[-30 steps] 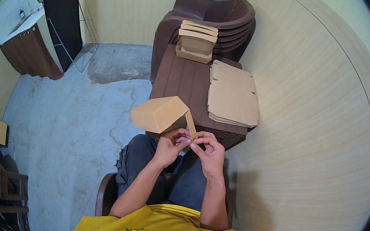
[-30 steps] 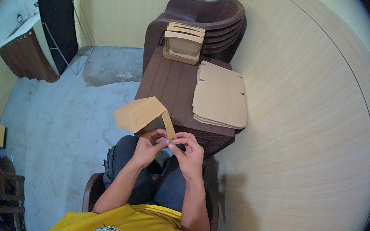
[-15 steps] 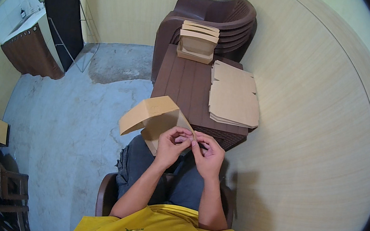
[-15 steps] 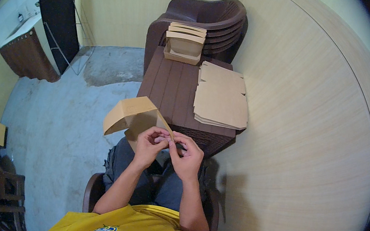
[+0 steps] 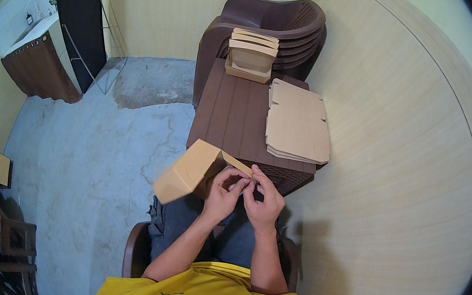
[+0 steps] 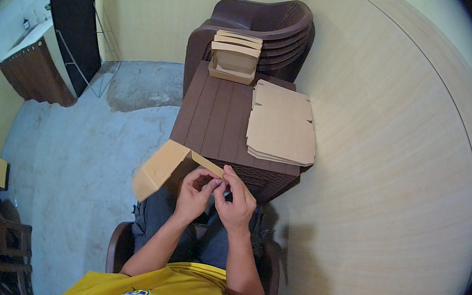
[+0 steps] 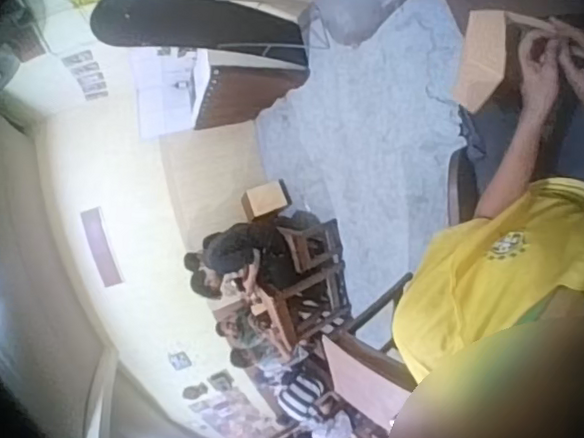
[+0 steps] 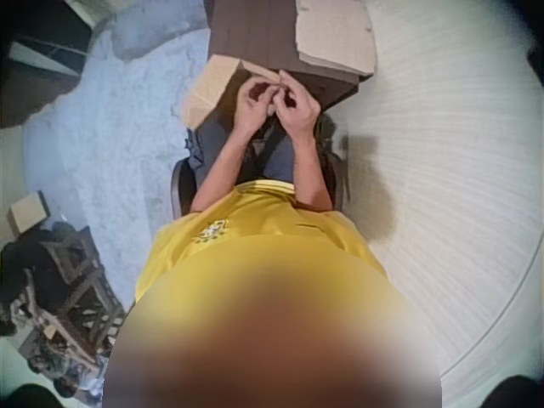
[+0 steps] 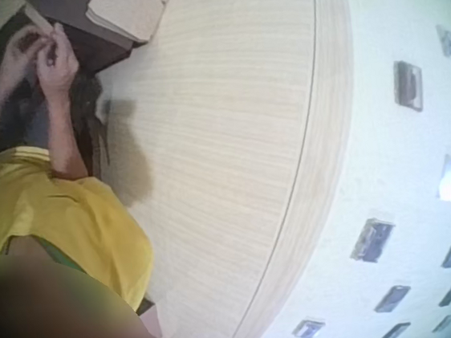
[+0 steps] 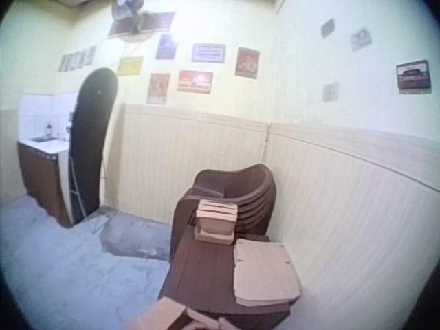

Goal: The person folds flat cardboard pieces into small boxes by hand, tucking flaps and creasing edges. Completed boxes are stacked on a nearby chair while additional flat pieces are processed one at a time.

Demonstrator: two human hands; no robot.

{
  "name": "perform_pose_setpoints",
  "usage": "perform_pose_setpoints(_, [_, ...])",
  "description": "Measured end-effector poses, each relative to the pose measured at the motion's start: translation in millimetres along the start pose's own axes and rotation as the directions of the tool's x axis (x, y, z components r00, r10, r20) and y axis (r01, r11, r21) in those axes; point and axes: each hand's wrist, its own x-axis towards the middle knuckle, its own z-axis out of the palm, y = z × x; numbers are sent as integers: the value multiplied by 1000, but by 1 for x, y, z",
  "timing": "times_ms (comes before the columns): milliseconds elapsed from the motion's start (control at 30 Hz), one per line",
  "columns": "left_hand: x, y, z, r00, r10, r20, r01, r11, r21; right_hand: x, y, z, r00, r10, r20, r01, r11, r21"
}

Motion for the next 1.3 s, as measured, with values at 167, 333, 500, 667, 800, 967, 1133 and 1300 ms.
perform_pose_setpoints(167, [-6,-7,0,991,133,-25,-126,976,180,2,0,-3,988,-151,-23,149,985,-86])
perform_pose_setpoints(333, [-11,-2,1,962,273,-13,-245,883,401,3,-1,-1,969,-223,-109,214,973,-86])
perform_pose_setpoints(500, [-21,13,6,983,174,-53,-150,940,306,5,-6,0,956,-251,-153,245,968,-57])
perform_pose_setpoints(667, [-18,22,16,975,98,-199,-54,976,212,9,-11,0,984,-147,-104,153,986,62])
perform_pose_setpoints(800, [-14,29,11,961,157,-227,-75,941,330,5,-10,3,1000,-28,-15,29,992,120])
perform_pose_setpoints(967, [-9,35,0,971,196,-133,-106,861,498,1,-9,12,993,116,-29,-105,963,246])
perform_pose_setpoints(1133, [-11,38,2,982,-12,-186,2,999,-52,4,-14,8,998,45,-44,-33,966,256])
perform_pose_setpoints(1300, [-15,47,-3,964,-155,-216,118,978,-174,1,-17,4,998,-64,-3,63,965,256])
